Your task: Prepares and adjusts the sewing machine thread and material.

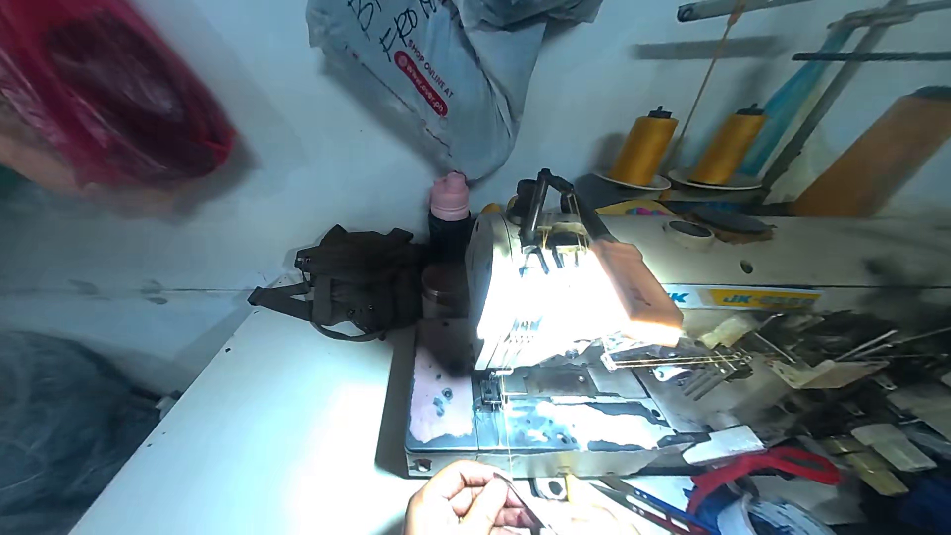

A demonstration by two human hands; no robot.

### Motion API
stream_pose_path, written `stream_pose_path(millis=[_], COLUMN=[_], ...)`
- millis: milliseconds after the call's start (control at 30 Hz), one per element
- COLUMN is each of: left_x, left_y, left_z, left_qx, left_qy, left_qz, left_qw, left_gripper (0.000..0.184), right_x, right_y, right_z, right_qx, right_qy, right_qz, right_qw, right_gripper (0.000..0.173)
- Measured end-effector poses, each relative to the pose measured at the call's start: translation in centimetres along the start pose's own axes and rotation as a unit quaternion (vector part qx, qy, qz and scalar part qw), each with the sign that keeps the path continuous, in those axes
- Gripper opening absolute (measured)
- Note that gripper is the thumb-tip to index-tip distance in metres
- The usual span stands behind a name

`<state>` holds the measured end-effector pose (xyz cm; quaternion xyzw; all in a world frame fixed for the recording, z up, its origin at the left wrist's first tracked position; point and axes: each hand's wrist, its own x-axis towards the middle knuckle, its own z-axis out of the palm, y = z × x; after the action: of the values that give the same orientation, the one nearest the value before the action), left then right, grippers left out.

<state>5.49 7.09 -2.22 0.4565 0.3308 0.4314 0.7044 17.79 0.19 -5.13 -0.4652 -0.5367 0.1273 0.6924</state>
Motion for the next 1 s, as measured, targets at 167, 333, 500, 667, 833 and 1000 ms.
stream_pose_path(millis=[167,333,500,667,833,1000], left_x=[0.4,1.3,3.3,7.4,10.8,11.4], left_y=[-0.5,1.0,2.4,0.9,0.1,0.3], left_z=[-1.4,-3.2,-4.3,-5.0,-4.0,-3.7], left_qx=[0.102,0.200,0.242,0.353,0.442,0.495], left_qy=[-0.015,0.031,0.067,0.031,-0.018,-0.024], left_qz=[0.105,0.205,0.228,0.291,0.328,0.303], left_qw=[0.989,0.958,0.941,0.889,0.835,0.814], left_gripper=[0.028,0.025,0.017,0.017,0.019,0.022], right_x=[1.4,3.6,4.6,4.9,4.9,5.1], right_y=[0.5,1.8,2.7,3.4,3.8,3.8], right_z=[0.7,2.2,3.6,3.6,3.8,3.8], right_qx=[0.053,-0.043,-0.085,-0.125,-0.166,-0.169], right_qy=[0.016,0.039,0.065,0.102,0.114,0.120], right_qz=[0.035,0.037,0.071,0.069,0.066,0.067], right_qw=[0.998,0.998,0.992,0.984,0.977,0.976], right_gripper=[0.014,0.009,0.011,0.011,0.010,0.010])
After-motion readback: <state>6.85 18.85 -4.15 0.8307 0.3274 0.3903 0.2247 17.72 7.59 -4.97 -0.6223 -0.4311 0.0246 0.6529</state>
